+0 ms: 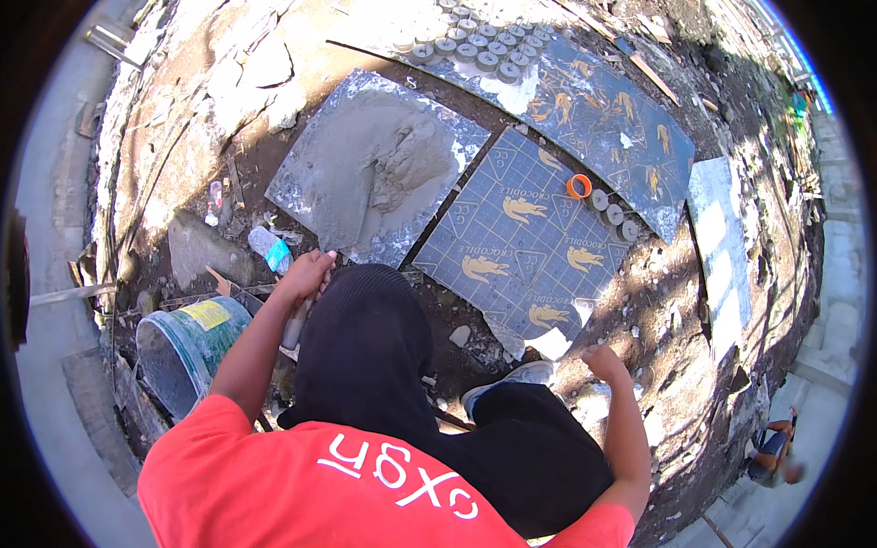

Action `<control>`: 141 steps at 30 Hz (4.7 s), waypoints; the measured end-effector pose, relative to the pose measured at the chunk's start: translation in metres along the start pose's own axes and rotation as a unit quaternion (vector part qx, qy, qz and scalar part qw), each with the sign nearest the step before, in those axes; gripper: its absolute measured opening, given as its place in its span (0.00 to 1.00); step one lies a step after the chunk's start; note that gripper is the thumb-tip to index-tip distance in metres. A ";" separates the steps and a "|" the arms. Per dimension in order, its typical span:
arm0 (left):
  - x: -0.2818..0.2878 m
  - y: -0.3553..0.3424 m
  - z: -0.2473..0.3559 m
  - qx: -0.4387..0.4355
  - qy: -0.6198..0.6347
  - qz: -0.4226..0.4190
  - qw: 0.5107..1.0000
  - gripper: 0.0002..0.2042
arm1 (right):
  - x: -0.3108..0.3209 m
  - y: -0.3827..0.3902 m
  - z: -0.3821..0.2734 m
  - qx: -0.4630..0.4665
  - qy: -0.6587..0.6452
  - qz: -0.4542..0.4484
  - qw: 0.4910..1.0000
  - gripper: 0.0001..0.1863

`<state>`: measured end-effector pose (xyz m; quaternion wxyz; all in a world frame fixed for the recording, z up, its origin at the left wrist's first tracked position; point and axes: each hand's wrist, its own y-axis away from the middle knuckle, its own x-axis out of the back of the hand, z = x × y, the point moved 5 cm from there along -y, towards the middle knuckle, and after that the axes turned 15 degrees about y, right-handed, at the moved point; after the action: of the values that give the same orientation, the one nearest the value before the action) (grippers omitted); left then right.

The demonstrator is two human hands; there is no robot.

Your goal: The person spreads cement on a tile using a trowel and places small cylindrical spacers between tiles. They repeat this process across multiple tiles on the ground.

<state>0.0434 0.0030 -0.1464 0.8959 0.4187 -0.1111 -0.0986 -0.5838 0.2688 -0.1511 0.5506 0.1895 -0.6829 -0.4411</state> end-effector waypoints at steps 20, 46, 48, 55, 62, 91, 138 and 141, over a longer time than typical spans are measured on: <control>0.042 -0.008 -0.004 -0.016 -0.066 0.019 0.998 0.21 | 0.026 0.011 -0.022 -0.032 -0.077 -0.004 0.997 0.23; 0.033 -0.004 -0.022 0.087 0.237 -0.183 0.950 0.20 | 0.022 0.013 -0.014 -0.007 0.000 0.010 1.000 0.22; 0.037 0.004 -0.012 0.074 0.234 -0.183 0.952 0.20 | 0.016 0.007 -0.012 0.052 0.082 0.002 0.995 0.22; 0.035 0.009 0.074 -0.035 0.046 -0.200 0.978 0.18 | -0.004 -0.024 0.014 0.037 0.075 0.024 0.996 0.24; -0.063 -0.008 0.171 -0.059 -0.121 -0.280 0.951 0.18 | 0.024 -0.021 -0.024 0.055 0.063 0.077 0.993 0.24; -0.308 -0.076 0.338 0.031 -0.523 -0.269 0.808 0.19 | 0.016 -0.027 -0.001 0.077 0.039 0.100 0.991 0.15; 0.034 0.017 0.114 -0.178 -0.299 0.040 0.937 0.20 | -0.028 -0.033 0.048 0.171 0.212 0.075 0.959 0.09; 0.062 0.029 0.027 -0.171 -0.288 0.124 0.934 0.22 | -0.023 -0.037 0.042 0.217 0.283 0.072 0.931 0.09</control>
<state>0.0974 -0.0147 -0.1002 0.8887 0.1961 -0.3965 -0.1206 -0.6234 0.2829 -0.1948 0.6968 0.3721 -0.5893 -0.1695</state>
